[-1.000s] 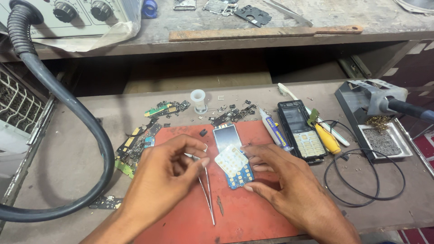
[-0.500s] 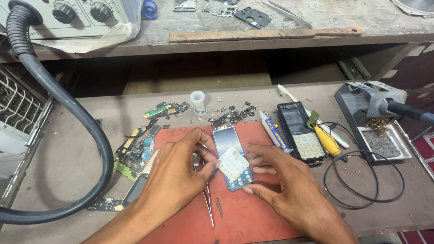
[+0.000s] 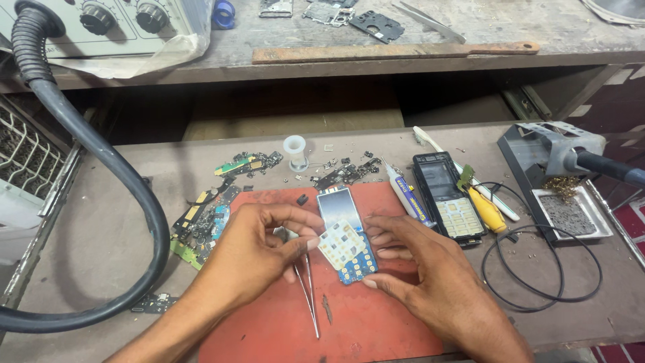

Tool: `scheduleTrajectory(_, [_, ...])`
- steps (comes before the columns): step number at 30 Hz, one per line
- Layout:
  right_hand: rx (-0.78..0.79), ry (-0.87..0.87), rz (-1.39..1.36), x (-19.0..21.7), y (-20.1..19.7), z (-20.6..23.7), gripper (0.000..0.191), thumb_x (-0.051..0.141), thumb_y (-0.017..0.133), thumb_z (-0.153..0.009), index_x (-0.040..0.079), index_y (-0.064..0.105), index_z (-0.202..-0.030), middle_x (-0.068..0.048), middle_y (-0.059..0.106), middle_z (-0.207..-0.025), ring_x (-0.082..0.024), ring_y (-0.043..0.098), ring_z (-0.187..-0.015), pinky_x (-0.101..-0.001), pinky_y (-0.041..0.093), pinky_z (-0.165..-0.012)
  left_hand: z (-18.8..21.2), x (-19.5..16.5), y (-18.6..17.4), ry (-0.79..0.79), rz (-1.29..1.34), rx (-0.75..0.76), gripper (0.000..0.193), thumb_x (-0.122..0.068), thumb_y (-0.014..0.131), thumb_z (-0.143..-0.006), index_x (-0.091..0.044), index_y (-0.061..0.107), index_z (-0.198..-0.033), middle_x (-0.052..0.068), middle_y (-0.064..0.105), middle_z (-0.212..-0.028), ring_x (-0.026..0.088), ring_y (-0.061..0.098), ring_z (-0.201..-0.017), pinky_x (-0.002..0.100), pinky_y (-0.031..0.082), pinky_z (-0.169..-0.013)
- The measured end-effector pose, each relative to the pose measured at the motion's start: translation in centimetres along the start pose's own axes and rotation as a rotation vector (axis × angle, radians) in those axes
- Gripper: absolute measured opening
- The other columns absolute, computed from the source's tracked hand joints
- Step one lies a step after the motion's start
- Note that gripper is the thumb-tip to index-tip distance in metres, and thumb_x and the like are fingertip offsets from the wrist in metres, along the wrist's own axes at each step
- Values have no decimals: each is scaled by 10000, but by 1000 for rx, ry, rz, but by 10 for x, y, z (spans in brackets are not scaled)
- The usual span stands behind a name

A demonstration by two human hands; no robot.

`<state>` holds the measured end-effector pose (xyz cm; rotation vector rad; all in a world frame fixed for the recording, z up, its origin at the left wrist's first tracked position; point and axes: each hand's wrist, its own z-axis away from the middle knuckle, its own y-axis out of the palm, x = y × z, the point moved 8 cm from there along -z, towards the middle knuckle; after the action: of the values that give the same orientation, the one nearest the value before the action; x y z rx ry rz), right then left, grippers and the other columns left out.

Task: The person removes a sticker from a small circuit board using tweezers, then applies adhesive to a keypad assembly and uses a soldering iron to work on the keypad contacts.

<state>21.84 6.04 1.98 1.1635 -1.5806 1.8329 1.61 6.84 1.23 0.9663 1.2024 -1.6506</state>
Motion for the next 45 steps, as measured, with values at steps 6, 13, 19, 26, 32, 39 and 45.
scheduleTrajectory(6, [3,-1,-36,-1,0,0,721,70,844,-682,129,619,-1364,-27,711,-1249,-148,695,-1075,-286,574,-897,3,6,-5,-16,-60,10,161,-106,740,-858,-88,810,-1002,-10,677,-621,43,573,-508,221,433,-460])
scheduleTrajectory(13, [-3,31,-29,-3,0,0,714,64,849,-675,136,630,-1351,-20,715,-1237,-142,696,-1067,-280,571,-898,8,-6,-11,273,5,15,142,-2,751,-859,-32,832,-971,-34,663,-791,17,556,-636,197,458,-556])
scheduleTrajectory(19, [2,40,-59,-4,1,0,700,63,845,-681,129,633,-1345,-21,725,-1226,-141,702,-1069,-280,577,-898,8,0,-20,238,64,-8,179,1,752,-825,-44,826,-982,-12,812,-809,7,665,-673,188,547,-606])
scheduleTrajectory(26, [16,75,-30,-6,1,0,692,79,845,-688,142,633,-1344,-14,727,-1224,-134,699,-1072,-276,572,-900,13,1,-22,160,-37,9,185,-12,742,-855,-46,854,-998,57,787,-715,49,627,-655,234,514,-593])
scheduleTrajectory(32, [9,32,-36,-2,1,-1,691,83,839,-686,137,639,-1345,-19,724,-1220,-138,703,-1064,-278,574,-896,11,-4,-21,258,110,62,177,10,714,-851,-7,815,-995,5,806,-839,28,737,-769,207,603,-693])
scheduleTrajectory(39, [9,43,-30,-3,0,-1,694,86,841,-684,140,635,-1344,-18,723,-1217,-135,702,-1060,-276,573,-897,6,8,-34,144,11,-22,177,0,740,-830,-24,833,-979,26,803,-725,35,674,-651,203,532,-593])
scheduleTrajectory(45, [27,-1,19,-7,0,2,596,119,841,-720,155,683,-1294,1,714,-1241,-140,694,-1079,-278,568,-903,9,3,-36,128,46,-48,165,-5,732,-834,-11,835,-964,25,805,-743,39,699,-677,204,556,-607])
